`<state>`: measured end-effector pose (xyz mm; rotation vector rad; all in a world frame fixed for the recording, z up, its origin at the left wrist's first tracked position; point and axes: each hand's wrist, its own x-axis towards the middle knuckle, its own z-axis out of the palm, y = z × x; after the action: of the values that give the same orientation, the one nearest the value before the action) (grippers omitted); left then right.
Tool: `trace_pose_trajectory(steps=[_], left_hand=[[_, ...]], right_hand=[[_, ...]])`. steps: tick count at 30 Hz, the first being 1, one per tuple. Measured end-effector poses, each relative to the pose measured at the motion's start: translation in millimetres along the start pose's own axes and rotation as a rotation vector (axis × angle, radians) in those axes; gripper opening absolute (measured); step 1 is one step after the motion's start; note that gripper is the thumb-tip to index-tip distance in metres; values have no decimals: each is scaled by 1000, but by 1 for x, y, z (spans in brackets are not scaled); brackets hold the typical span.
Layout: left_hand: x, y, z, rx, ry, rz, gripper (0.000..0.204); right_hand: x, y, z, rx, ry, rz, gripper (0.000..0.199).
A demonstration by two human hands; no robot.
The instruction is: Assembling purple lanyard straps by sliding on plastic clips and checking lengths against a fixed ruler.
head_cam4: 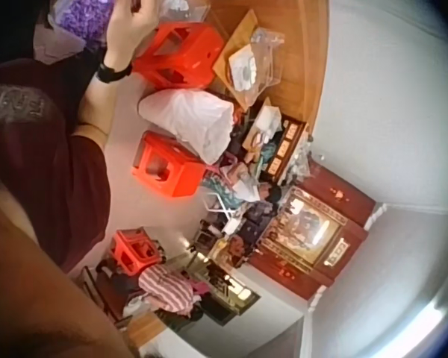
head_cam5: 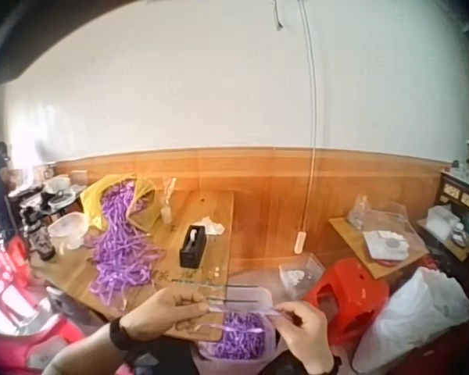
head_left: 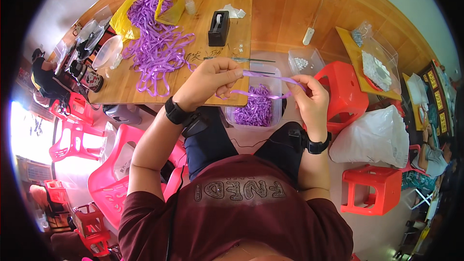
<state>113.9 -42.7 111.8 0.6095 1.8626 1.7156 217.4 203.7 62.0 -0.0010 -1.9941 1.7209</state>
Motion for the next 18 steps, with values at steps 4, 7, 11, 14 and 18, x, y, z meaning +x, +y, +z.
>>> trace_pose_trajectory(steps=[4, 7, 11, 14, 18], left_hand=[[11, -11, 1, -26, -41, -1, 20], [20, -19, 2, -93, -62, -24, 20], [36, -29, 0, -233, -137, -66, 19], [43, -31, 11, -99, 14, 17, 14], [41, -36, 27, 261, 182, 283, 14]], right_hand=[[2, 19, -10, 0, 10, 14, 12], [4, 26, -17, -3, 18, 42, 15], [6, 34, -26, 28, -4, 53, 15], [9, 41, -30, -27, 52, 53, 15], [16, 55, -28, -64, 147, 30, 15]])
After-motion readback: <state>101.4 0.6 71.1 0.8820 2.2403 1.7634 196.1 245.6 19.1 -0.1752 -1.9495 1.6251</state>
